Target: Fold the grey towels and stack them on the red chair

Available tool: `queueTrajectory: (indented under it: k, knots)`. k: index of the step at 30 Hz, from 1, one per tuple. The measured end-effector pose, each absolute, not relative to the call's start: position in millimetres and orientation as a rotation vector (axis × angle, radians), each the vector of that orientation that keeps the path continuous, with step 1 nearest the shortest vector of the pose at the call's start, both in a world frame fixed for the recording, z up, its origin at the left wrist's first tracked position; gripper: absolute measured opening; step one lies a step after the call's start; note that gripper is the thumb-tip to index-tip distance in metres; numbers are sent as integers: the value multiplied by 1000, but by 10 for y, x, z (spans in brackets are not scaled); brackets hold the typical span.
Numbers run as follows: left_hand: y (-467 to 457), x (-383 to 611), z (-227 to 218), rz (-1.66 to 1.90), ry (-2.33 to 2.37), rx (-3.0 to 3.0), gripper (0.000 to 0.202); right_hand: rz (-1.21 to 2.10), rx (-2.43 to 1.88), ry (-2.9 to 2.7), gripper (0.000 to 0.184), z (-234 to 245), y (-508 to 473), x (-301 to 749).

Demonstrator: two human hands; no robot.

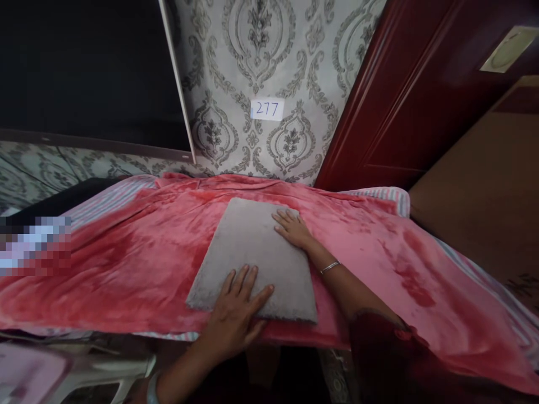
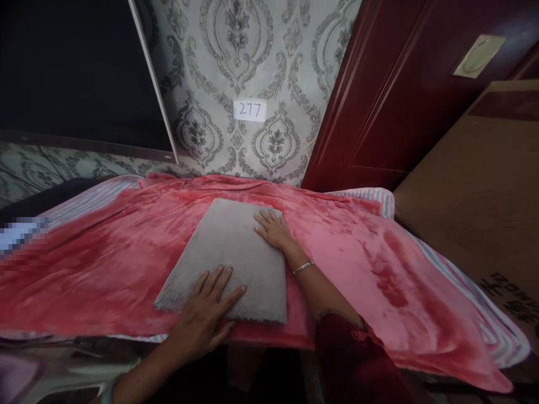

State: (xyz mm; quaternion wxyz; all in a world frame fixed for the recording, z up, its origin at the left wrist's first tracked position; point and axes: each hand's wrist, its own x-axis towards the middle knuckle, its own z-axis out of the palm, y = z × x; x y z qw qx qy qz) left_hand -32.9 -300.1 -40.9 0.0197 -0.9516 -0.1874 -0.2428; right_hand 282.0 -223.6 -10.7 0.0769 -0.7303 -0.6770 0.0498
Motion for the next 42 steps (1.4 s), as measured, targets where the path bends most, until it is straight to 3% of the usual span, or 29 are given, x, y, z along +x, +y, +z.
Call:
queueTrajectory:
  k: [12, 21, 25, 29, 32, 42]
  knots:
    - [-2991, -329, -515, -832, -565, -2906, 71, 177, -2304, -1743, 60, -216, -2004, 3083]
    - [-3022, -335, -447, -776, -603, -2940, 78, 181, -2456, -1681, 60, 143, -2094, 2773]
    - [-3009, -409, -340, -835, -534, -2970, 70, 55, -2185, -1955, 57, 267, -2184, 2277]
    - [-2954, -539, -333, -1048, -608, -2849, 46, 256, -1692, -2393, 56, 152, -2361, 1733]
    - [-2927, -607, -431, -1038, -684, -2740, 50, 260, -1473, -2561, 56, 44, -2400, 1576]
    - [-2901, -583, -705, -1095, -697, -2683, 57, 189, -2038, -2300, 61, 71, -1638, 2191]
